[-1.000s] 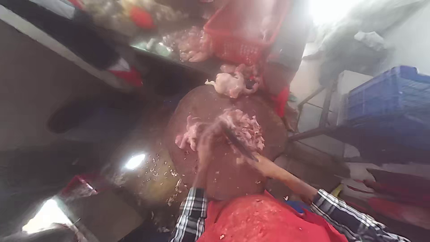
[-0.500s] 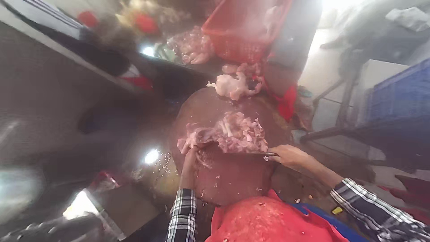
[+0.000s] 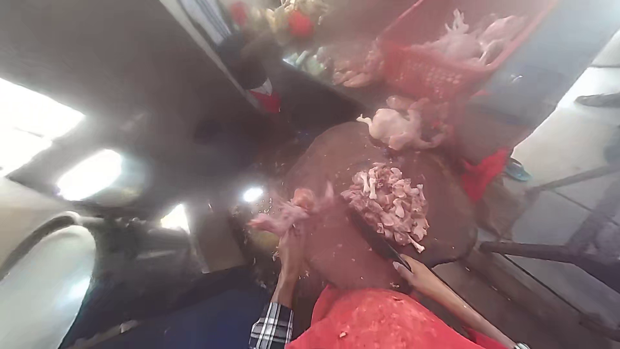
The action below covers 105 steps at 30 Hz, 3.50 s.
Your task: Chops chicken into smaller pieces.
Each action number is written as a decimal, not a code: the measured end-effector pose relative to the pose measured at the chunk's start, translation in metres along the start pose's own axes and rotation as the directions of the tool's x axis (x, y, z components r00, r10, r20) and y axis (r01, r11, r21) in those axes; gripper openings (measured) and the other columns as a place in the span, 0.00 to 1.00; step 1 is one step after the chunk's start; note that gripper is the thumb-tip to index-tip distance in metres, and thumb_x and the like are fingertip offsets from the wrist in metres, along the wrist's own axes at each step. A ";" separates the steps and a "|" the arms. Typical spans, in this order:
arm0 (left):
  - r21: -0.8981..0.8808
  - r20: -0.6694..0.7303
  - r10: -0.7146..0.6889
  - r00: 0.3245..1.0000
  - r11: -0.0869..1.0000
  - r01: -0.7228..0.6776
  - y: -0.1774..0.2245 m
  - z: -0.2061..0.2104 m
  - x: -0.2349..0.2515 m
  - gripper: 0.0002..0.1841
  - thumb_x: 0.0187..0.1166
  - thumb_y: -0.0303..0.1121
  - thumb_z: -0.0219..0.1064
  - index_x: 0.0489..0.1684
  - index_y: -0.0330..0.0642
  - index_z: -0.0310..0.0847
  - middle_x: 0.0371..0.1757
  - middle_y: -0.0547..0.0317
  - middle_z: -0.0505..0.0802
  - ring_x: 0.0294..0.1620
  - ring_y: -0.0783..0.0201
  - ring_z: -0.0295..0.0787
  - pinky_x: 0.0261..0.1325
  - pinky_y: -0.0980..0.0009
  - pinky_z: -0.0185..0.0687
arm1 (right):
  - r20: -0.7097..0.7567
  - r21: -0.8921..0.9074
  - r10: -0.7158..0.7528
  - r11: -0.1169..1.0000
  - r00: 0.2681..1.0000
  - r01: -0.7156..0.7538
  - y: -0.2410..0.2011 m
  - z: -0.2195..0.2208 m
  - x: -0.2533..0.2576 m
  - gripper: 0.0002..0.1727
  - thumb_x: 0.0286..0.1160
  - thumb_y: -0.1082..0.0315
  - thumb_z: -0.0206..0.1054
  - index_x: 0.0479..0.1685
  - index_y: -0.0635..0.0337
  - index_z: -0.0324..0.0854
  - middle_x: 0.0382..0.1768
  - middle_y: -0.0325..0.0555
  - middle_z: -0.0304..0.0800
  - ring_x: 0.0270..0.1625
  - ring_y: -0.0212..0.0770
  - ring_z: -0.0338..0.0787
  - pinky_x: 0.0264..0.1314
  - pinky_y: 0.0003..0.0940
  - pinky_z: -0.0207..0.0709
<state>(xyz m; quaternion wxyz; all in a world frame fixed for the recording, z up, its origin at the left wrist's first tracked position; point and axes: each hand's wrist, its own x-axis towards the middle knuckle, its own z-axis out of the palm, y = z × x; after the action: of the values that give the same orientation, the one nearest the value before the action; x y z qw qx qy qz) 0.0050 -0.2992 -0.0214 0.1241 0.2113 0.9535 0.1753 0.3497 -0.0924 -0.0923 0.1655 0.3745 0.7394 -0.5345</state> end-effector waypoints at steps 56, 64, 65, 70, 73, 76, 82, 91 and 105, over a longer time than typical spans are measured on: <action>-0.586 0.712 0.137 0.689 0.656 0.475 -0.097 0.021 -0.010 0.17 0.84 0.42 0.61 0.60 0.38 0.80 0.38 0.52 0.92 0.35 0.61 0.90 0.40 0.59 0.89 | -0.004 0.071 -0.302 0.951 0.953 0.301 -0.189 0.052 -0.027 0.39 0.87 0.30 0.37 0.56 0.54 0.80 0.28 0.40 0.78 0.28 0.38 0.80 0.34 0.41 0.80; -0.614 0.699 0.114 0.706 0.602 0.511 -0.096 0.025 -0.035 0.17 0.85 0.39 0.61 0.60 0.36 0.81 0.40 0.51 0.94 0.37 0.60 0.93 0.42 0.58 0.91 | -0.033 -0.176 -0.423 0.894 0.906 0.411 -0.145 0.078 0.000 0.46 0.84 0.26 0.34 0.65 0.56 0.81 0.44 0.48 0.91 0.48 0.42 0.91 0.56 0.48 0.87; -0.612 0.698 0.118 0.707 0.611 0.502 -0.098 0.022 -0.043 0.16 0.85 0.39 0.61 0.59 0.35 0.81 0.40 0.51 0.94 0.38 0.60 0.93 0.44 0.57 0.91 | 0.057 -0.280 -0.233 0.930 0.971 0.240 -0.128 0.079 0.014 0.43 0.85 0.27 0.34 0.62 0.54 0.80 0.45 0.52 0.90 0.51 0.49 0.92 0.56 0.58 0.84; -0.507 0.752 0.045 0.658 0.678 0.533 -0.139 0.020 -0.095 0.18 0.80 0.39 0.66 0.60 0.35 0.83 0.43 0.49 0.94 0.42 0.58 0.93 0.49 0.54 0.91 | 0.052 -0.177 -0.209 0.960 0.977 0.215 -0.165 0.066 -0.010 0.40 0.87 0.29 0.35 0.60 0.52 0.81 0.38 0.47 0.87 0.42 0.46 0.89 0.50 0.54 0.85; -0.576 0.727 0.004 0.686 0.548 0.607 -0.154 0.031 -0.123 0.21 0.78 0.32 0.65 0.67 0.33 0.77 0.47 0.47 0.94 0.44 0.59 0.93 0.48 0.58 0.91 | -0.050 0.117 -0.432 0.893 0.900 0.435 -0.176 0.072 -0.024 0.44 0.83 0.25 0.35 0.56 0.56 0.79 0.29 0.38 0.77 0.29 0.33 0.79 0.34 0.36 0.80; -0.649 0.694 0.022 0.720 0.452 0.612 -0.132 0.014 -0.128 0.21 0.82 0.27 0.60 0.73 0.33 0.71 0.52 0.48 0.92 0.49 0.63 0.92 0.55 0.61 0.90 | 0.012 -0.002 -0.350 0.937 0.937 0.350 -0.129 0.086 -0.016 0.41 0.88 0.31 0.37 0.60 0.58 0.82 0.37 0.45 0.86 0.40 0.39 0.87 0.48 0.44 0.85; -0.841 0.384 0.078 0.920 0.441 0.313 -0.103 -0.068 -0.074 0.37 0.61 0.42 0.72 0.72 0.34 0.68 0.48 0.57 0.93 0.45 0.67 0.92 0.49 0.62 0.92 | 0.198 -0.293 -0.011 0.954 0.980 0.070 -0.090 0.098 0.000 0.43 0.88 0.32 0.32 0.56 0.61 0.82 0.47 0.60 0.90 0.56 0.59 0.91 0.61 0.67 0.80; 0.091 0.341 0.469 0.815 0.846 -0.525 0.078 -0.033 0.070 0.21 0.83 0.53 0.62 0.69 0.59 0.85 0.66 0.56 0.91 0.68 0.50 0.87 0.71 0.41 0.80 | 0.275 -0.600 -0.162 0.741 0.948 0.301 -0.077 0.096 0.004 0.20 0.81 0.54 0.63 0.68 0.48 0.77 0.49 0.56 0.93 0.53 0.64 0.93 0.52 0.72 0.82; -0.294 0.118 0.341 0.933 0.909 -0.296 0.014 -0.056 -0.009 0.24 0.84 0.45 0.62 0.76 0.45 0.78 0.68 0.50 0.89 0.68 0.55 0.87 0.73 0.48 0.81 | 0.116 0.114 0.008 0.993 0.993 -0.022 -0.067 0.076 0.003 0.32 0.88 0.38 0.52 0.65 0.58 0.81 0.45 0.54 0.90 0.46 0.50 0.91 0.54 0.57 0.85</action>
<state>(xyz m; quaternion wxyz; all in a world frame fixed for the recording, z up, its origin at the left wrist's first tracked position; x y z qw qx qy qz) 0.0005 -0.3074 0.0363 0.2006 0.3593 0.8593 0.3038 0.2872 -0.1709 -0.0779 0.1899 0.3575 0.6936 -0.5958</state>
